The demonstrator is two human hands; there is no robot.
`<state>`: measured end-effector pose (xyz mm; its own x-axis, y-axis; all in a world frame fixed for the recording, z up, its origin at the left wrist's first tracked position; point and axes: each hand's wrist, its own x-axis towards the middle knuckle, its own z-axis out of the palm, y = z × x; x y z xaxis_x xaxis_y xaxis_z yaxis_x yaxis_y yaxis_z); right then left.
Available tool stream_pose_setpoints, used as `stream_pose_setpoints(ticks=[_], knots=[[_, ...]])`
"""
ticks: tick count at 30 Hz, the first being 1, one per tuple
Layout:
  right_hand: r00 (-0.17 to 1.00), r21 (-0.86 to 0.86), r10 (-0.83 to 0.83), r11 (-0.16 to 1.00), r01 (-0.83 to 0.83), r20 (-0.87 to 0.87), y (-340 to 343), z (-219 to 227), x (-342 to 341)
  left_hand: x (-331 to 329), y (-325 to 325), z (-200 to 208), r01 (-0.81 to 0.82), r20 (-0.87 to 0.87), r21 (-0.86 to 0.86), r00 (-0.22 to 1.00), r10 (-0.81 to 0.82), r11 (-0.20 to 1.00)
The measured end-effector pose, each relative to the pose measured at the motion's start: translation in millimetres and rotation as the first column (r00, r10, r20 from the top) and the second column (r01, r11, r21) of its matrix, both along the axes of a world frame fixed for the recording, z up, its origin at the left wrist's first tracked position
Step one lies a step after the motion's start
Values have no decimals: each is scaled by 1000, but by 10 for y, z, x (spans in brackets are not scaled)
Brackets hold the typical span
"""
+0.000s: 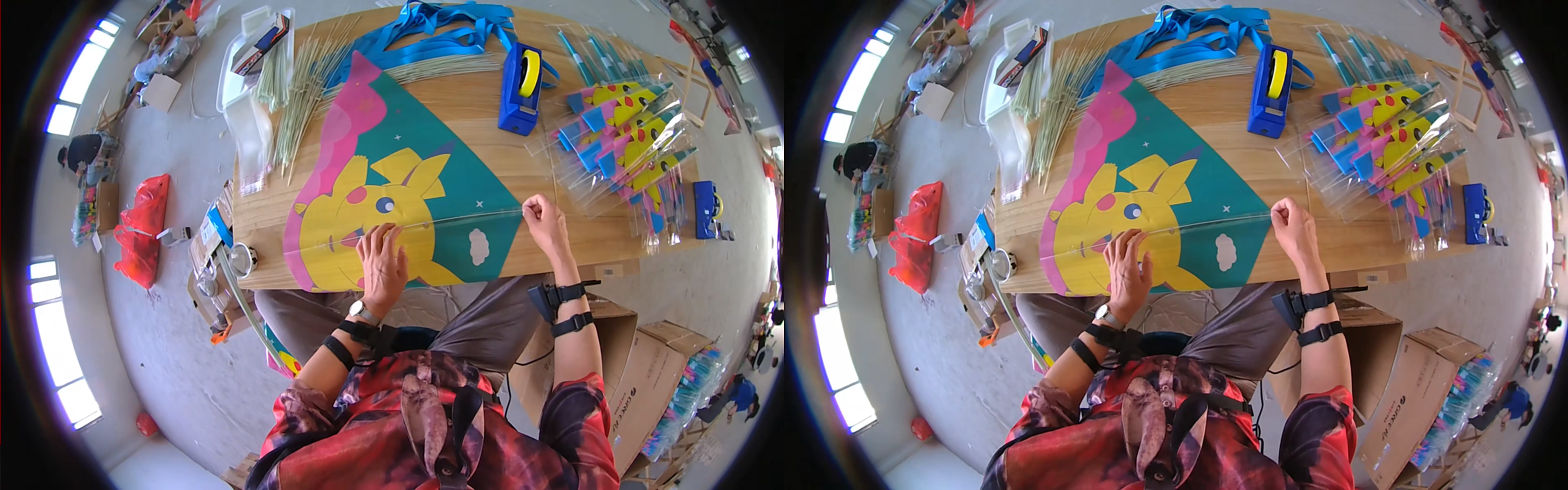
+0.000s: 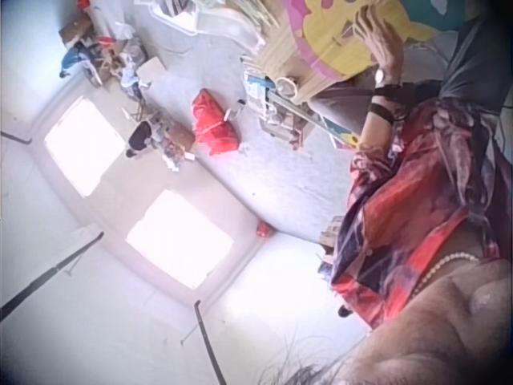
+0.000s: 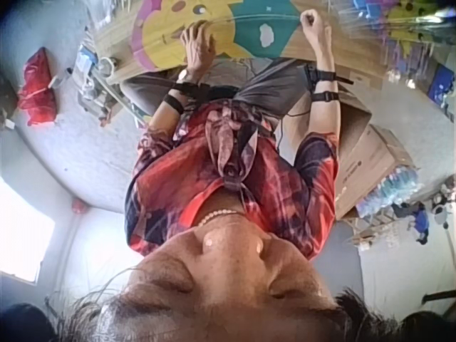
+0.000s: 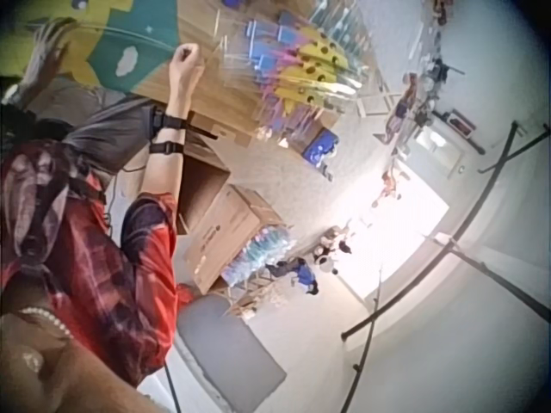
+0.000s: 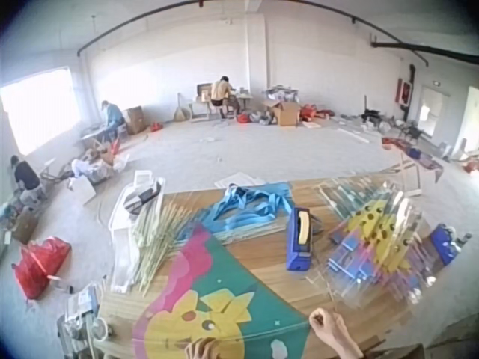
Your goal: The recorder is assembling a kite by inserting support rods and attaching strings at a workshop table.
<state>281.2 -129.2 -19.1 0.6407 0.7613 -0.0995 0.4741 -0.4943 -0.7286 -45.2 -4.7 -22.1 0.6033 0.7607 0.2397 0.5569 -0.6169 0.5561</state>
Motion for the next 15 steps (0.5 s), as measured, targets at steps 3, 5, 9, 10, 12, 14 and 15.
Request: stream_pose_setpoints(ticks=[3, 5, 9, 10, 12, 14, 15], knots=[[1000, -8, -1, 1000, 1, 2, 1, -13, -4, -15, 5, -32, -7, 6, 6, 1000, 7, 1000], [1000, -10, -1, 1000, 1, 5, 5, -13, -10, -17, 6, -44, -8, 6, 17, 1000, 8, 1000], [1000, -30, -3, 1000, 3, 9, 13, 13, -19, 20, 28, -23, -7, 22, 20, 1000, 6, 1000], [1000, -30, -2, 1000, 3, 10, 15, 12, -20, 33, 34, -8, -4, 23, 11, 1000, 3, 1000], [1000, -14, 2, 1000, -2, 12, 12, 4, -14, 58, 39, 15, 0, 26, 1, 1000, 0, 1000], [1000, -14, 3, 1000, -2, 17, 14, -3, -14, 69, 40, 21, 1, 11, -3, 1000, -1, 1000], [1000, -14, 3, 1000, -3, 21, 17, -4, -15, 69, 40, 8, 0, 11, -3, 1000, 0, 1000]])
